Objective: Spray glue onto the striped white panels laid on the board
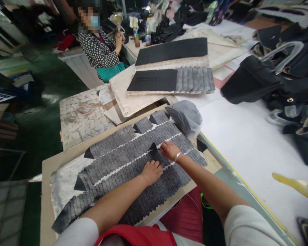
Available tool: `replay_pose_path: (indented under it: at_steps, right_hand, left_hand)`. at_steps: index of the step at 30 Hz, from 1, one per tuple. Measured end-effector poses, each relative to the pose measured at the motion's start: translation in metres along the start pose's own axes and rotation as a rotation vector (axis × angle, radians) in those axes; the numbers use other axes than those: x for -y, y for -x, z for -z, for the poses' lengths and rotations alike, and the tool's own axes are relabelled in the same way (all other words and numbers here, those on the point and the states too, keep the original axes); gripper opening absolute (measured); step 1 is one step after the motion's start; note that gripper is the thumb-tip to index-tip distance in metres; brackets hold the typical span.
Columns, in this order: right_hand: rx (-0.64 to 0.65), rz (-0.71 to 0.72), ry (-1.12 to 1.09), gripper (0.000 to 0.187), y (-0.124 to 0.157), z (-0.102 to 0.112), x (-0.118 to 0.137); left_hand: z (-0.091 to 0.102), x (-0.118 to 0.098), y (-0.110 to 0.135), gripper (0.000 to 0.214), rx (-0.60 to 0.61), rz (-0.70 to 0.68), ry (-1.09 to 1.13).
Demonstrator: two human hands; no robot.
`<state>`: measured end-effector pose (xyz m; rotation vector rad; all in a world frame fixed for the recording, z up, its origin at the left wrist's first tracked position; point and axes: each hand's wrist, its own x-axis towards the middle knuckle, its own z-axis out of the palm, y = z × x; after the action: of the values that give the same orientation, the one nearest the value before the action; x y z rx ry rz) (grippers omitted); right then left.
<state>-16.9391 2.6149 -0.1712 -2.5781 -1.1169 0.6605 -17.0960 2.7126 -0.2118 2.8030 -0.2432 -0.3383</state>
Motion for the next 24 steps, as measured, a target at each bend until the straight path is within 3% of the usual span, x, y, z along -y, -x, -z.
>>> replay_pose_path:
  at_steps: [5,8,11,15,17,19,21,24]
  right_hand:
    - [-0.116,-0.138,-0.394,0.018,-0.006,0.013,-0.014]
    - [-0.162,-0.152,-0.724,0.024,-0.011,0.021,-0.013]
    - [-0.183,-0.123,-1.076,0.03,-0.003,0.028,-0.003]
    - [-0.189,-0.104,-1.446,0.037,0.028,0.025,0.02]
    - [-0.147,-0.119,-1.579,0.038,0.047,0.017,0.035]
    - [-0.061,-0.145,-1.679,0.035,0.065,0.008,0.05]
    - [0.068,-0.169,-1.747,0.031,0.081,0.0,0.063]
    - [0.305,-0.187,-1.781,0.028,0.095,-0.012,0.079]
  left_hand:
    - [0.002,-0.002,-0.002,0.037,-0.004,0.015,0.035]
    - [0.004,-0.003,-0.002,0.04,-0.089,0.122,0.21]
    - [0.011,-0.003,0.0,0.045,-0.188,0.319,0.702]
    - [0.038,0.001,0.004,0.062,-0.132,0.58,1.77]
    - [0.055,0.006,0.01,0.063,-0.167,0.584,2.151]
    - [0.069,0.015,0.02,0.054,-0.263,0.563,2.316]
    - [0.077,0.026,0.039,0.045,-0.292,0.57,2.341]
    - [0.075,0.04,0.08,0.047,-0.177,0.579,2.295]
